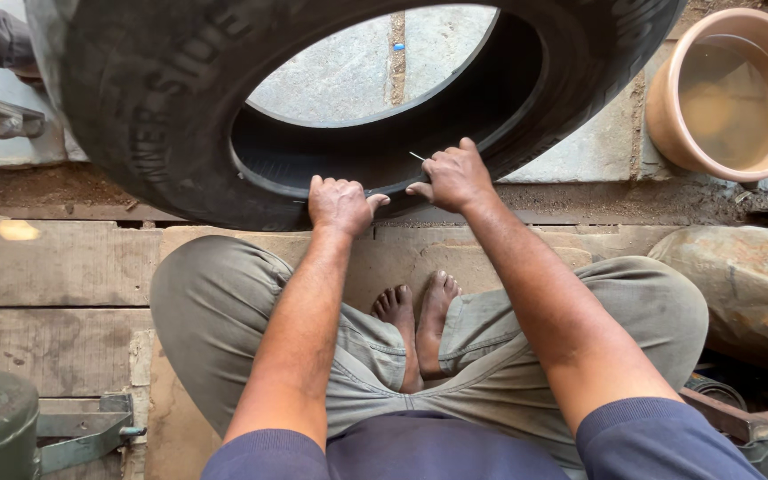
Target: The person sits cross-legged on the ground and uses a small metal tool to scrape and clean the inner sidewall of a car tire. They repeatedly scrape the rubber surface, occasionally lifting the tire to inspect the work area.
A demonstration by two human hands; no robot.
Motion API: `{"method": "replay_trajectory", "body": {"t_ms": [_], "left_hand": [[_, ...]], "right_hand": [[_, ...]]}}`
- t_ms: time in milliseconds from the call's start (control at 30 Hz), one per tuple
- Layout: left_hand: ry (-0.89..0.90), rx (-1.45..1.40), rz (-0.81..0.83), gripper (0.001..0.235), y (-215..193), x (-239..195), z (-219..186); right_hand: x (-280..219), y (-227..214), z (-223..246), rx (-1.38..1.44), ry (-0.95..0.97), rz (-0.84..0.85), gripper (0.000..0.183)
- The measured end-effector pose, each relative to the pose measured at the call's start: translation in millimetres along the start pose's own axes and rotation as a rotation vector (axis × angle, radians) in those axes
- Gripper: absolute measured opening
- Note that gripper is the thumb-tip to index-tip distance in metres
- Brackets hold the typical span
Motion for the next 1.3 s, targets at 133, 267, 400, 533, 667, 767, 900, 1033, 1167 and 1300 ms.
{"method": "replay_trajectory", "body": {"t_ms": [133, 267, 400, 533, 667, 767, 900, 1033, 1167, 1300], "left_hand": [[0.007, 0.003, -0.03, 0.071, -5.1, 4.6, -2.2], [0.059, 0.013, -0.039, 0.066, -8.3, 8.8, -3.3], [0.156, 0.037, -0.081, 0.058, -11.2, 8.5, 3.9], [0.116, 0.036, -0.036, 0.058, -12.1, 9.1, 10.9], [0.098, -0.03, -0.027, 0.057, -5.1, 10.0, 18.3], [0.054, 0.003, -0.073, 0.061, 0.0, 11.1, 19.2], [0.026, -0.027, -0.042, 0.061, 6.7, 11.1, 19.2], [-0.016, -0.036, -0.012, 0.062, 7.3, 15.6, 14.4], [-0.048, -0.067, -0.049, 0.058, 11.8, 23.0, 16.5], [-0.032, -0.074, -0.089, 0.053, 22.7, 22.0, 15.3]], "right_hand": [[2.8, -0.6, -6.2, 0.001, -0.009, -0.018, 0.059], [5.7, 1.3, -10.8, 0.038, 0.006, -0.011, 0.059], [5.2, 3.8, -9.4, 0.094, 0.007, -0.055, 0.061], [3.4, 9.2, 2.2, 0.065, 0.059, -0.088, 0.068], [6.9, 17.1, 12.1, 0.034, 0.087, -0.116, 0.068], [9.1, 18.8, 13.4, 0.023, 0.084, -0.155, 0.068], [12.6, 21.1, 15.6, 0.015, 0.099, -0.174, 0.068], [15.6, 19.7, 13.8, 0.037, 0.142, -0.213, 0.066], [17.1, 21.0, 19.4, 0.029, 0.165, -0.29, 0.066], [19.9, 27.5, 20.7, 0.009, 0.181, -0.301, 0.066]]}}
Point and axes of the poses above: each hand's wrist, its own x-axis towards the middle knuckle, its own y-axis out of the palm, z = x × y, the point moved 5 cm from there along x, towards the middle knuckle, and after that the axes turned 9 degrees about y, right-handed, at the moved point
